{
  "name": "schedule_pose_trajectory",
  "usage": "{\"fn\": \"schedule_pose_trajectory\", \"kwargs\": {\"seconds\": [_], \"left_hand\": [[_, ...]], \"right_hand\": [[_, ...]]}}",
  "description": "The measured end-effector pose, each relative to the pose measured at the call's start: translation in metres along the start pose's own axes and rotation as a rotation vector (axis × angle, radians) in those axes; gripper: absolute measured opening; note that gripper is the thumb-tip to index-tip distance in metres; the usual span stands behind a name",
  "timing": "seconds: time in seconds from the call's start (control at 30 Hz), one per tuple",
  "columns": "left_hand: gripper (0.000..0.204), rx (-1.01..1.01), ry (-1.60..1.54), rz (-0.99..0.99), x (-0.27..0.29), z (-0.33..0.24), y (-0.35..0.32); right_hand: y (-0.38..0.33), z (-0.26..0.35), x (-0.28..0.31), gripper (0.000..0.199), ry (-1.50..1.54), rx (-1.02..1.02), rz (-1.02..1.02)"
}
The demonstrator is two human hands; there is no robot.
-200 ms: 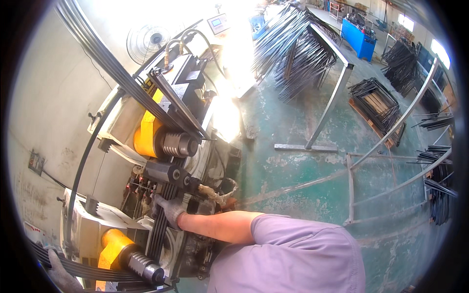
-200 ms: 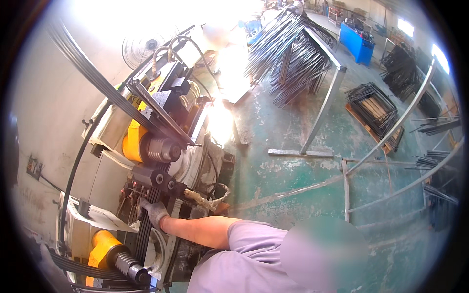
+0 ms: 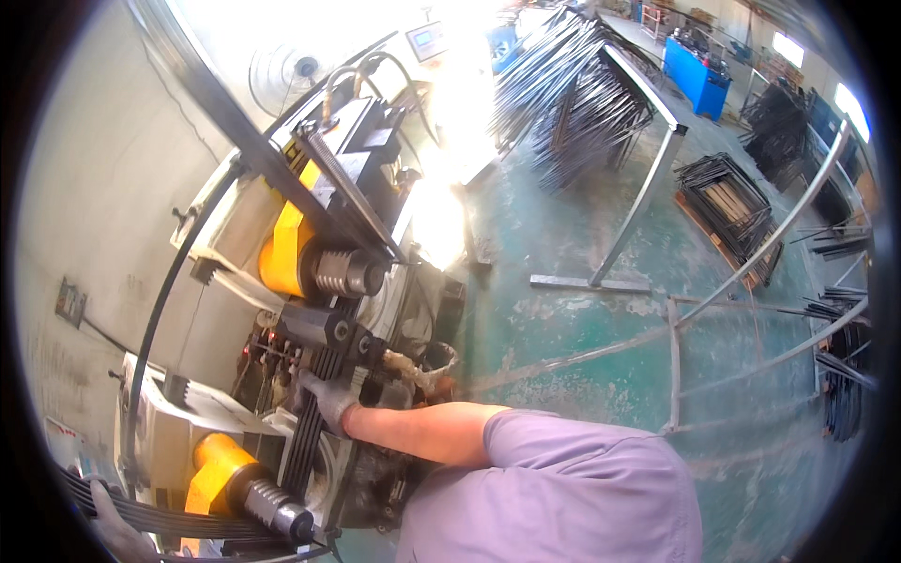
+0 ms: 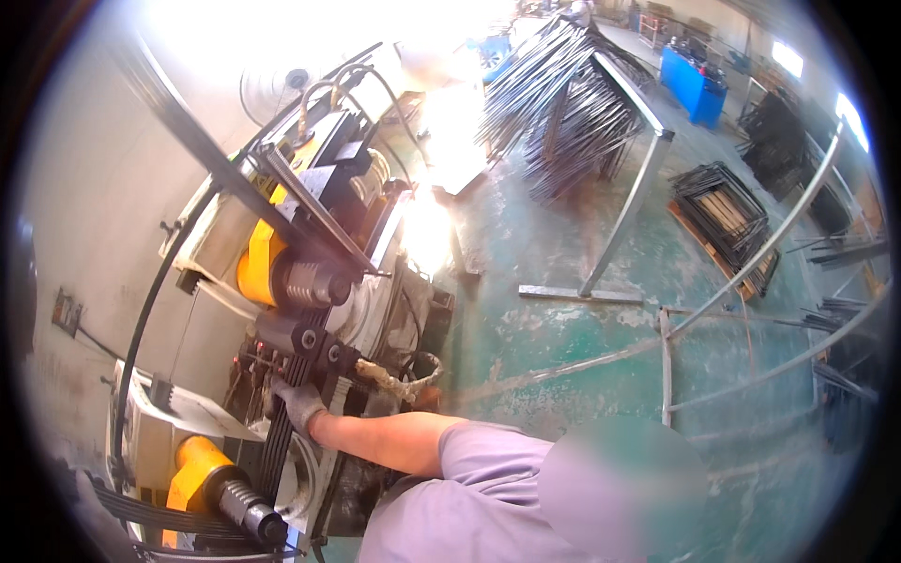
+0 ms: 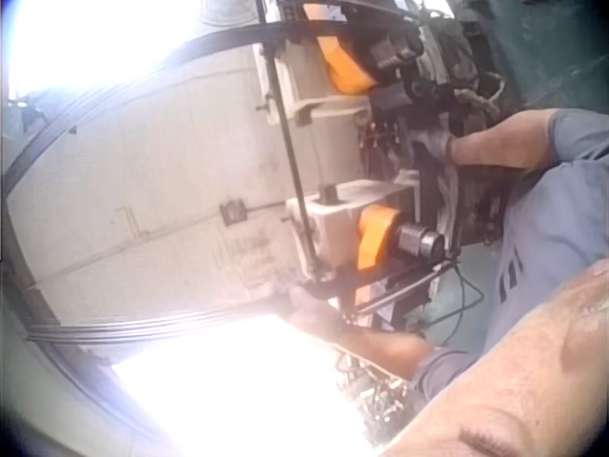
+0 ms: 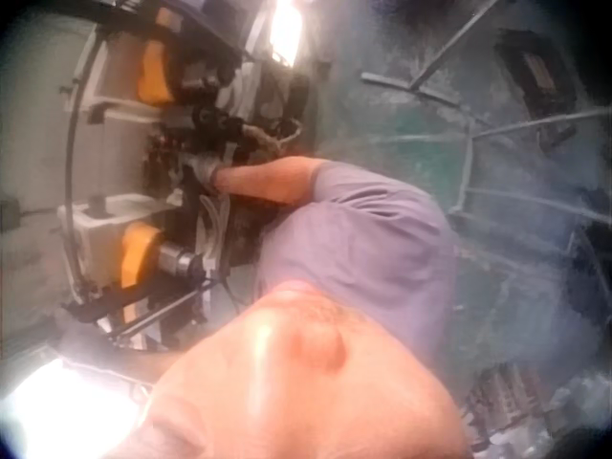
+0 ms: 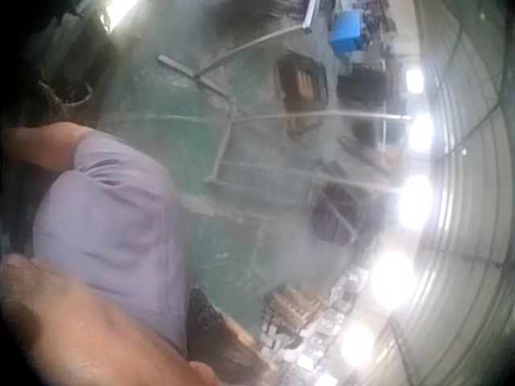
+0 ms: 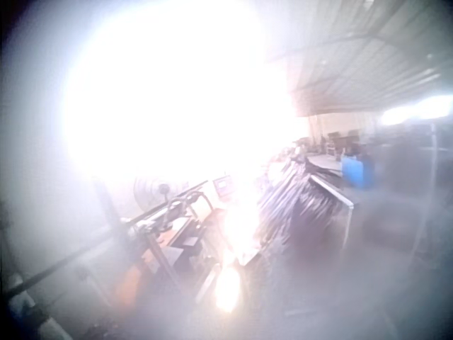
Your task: The person repeatedly picks up bundles of long metal rods from a rack, feeds them into a yellow and white bending machine, and removes the bent rods. They then place the finished rods onto a metal stand. This cycle is performed continuously throughout the video.
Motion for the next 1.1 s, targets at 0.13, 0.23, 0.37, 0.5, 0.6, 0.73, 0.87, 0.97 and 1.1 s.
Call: {"fn": "schedule_pose_trajectory", "kwargs": {"seconds": [0.13, 0.23, 0.37, 0.5, 0.6, 0.73, 0.87, 0.97, 1.1], "left_hand": [[0.034, 0.468, -0.553, -0.097, 0.024, 0.075, 0.002], [0.041, 0.332, -0.549, 0.123, 0.011, 0.09, 0.003], [0.055, 0.345, -0.383, 0.177, 0.007, 0.033, -0.01], [0.067, 0.282, -0.234, 0.289, 0.016, 0.053, -0.004], [0.057, 0.254, -0.249, 0.326, 0.005, 0.042, -0.009], [0.04, 0.212, -0.154, 0.29, 0.009, 0.008, -0.016], [0.038, 0.359, -0.413, 0.253, -0.004, 0.007, -0.024], [0.044, 0.406, -0.379, 0.273, 0.005, 0.007, -0.025], [0.034, 0.337, -0.41, 0.328, 0.006, 0.019, -0.018]], "right_hand": [[-0.006, -0.011, -0.008, 0.026, 0.044, -0.092, 0.092], [0.006, -0.014, 0.007, 0.025, 0.145, -0.149, 0.133], [0.002, -0.024, 0.009, 0.024, 0.178, -0.23, 0.179], [-0.001, -0.03, 0.007, 0.023, 0.199, -0.297, 0.217], [0.003, -0.034, 0.008, 0.022, 0.212, -0.326, 0.231], [0.0, -0.036, 0.005, 0.021, 0.232, -0.368, 0.255], [0.002, -0.03, 0.004, 0.016, 0.304, -0.352, 0.278], [-0.004, -0.031, 0.001, 0.016, 0.323, -0.351, 0.317], [-0.003, -0.032, 0.004, 0.016, 0.262, -0.401, 0.302]]}}
Point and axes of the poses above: each hand's wrist, its own y-axis towards the middle knuckle, its own x-axis out of the back of the hand, z = x × y, the point moved 7 cm from there along y, towards the middle knuckle, and after that the axes turned 13 degrees about -y, right-handed, at the moved point
